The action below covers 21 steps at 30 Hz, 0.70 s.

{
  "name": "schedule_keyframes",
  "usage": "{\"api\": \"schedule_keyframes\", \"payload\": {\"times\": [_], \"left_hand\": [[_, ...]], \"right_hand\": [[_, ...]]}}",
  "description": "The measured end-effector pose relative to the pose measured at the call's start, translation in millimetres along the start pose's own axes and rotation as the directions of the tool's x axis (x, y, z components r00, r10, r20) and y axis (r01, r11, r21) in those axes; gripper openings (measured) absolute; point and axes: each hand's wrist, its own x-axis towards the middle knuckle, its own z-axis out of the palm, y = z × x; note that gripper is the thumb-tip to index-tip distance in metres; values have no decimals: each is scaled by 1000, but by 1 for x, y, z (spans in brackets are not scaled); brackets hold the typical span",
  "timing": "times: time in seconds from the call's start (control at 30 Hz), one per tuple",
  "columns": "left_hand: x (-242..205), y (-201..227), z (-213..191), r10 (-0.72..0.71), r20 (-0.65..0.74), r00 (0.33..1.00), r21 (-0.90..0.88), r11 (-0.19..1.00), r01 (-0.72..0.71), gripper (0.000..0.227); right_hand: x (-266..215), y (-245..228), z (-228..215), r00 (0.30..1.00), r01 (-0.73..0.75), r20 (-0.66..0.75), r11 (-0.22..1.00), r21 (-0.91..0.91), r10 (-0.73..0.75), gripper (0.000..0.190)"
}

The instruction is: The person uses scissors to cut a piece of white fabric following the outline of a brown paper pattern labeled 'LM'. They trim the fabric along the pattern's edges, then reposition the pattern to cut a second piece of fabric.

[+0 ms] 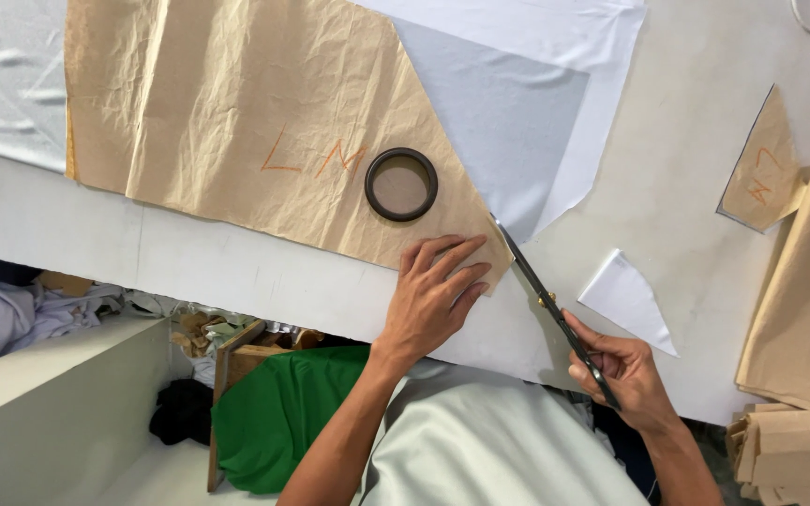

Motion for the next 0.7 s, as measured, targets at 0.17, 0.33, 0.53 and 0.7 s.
{"api": "schedule_keyframes", "payload": {"times": [0.17, 0.33, 0.53, 0.7], "left_hand": [[2, 0, 0, 4, -8, 1000, -7, 1000, -4, 8], [2, 0, 1, 0, -18, 1000, -10, 1000, -1, 6], [-1, -2, 8, -31, -8, 999, -6, 999, 31, 10], [-1, -2, 9, -74, 4, 997, -4, 997, 74, 13]], "right_hand": [[3, -9, 6, 999, 30, 32, 996, -83, -28, 67], [3, -1, 1, 999, 20, 47, 998, -52, -18, 67], [21, 13, -1, 994, 93, 56, 994, 51, -96, 66], [25, 14, 3, 978, 179, 97, 981, 77, -186, 63]]}}
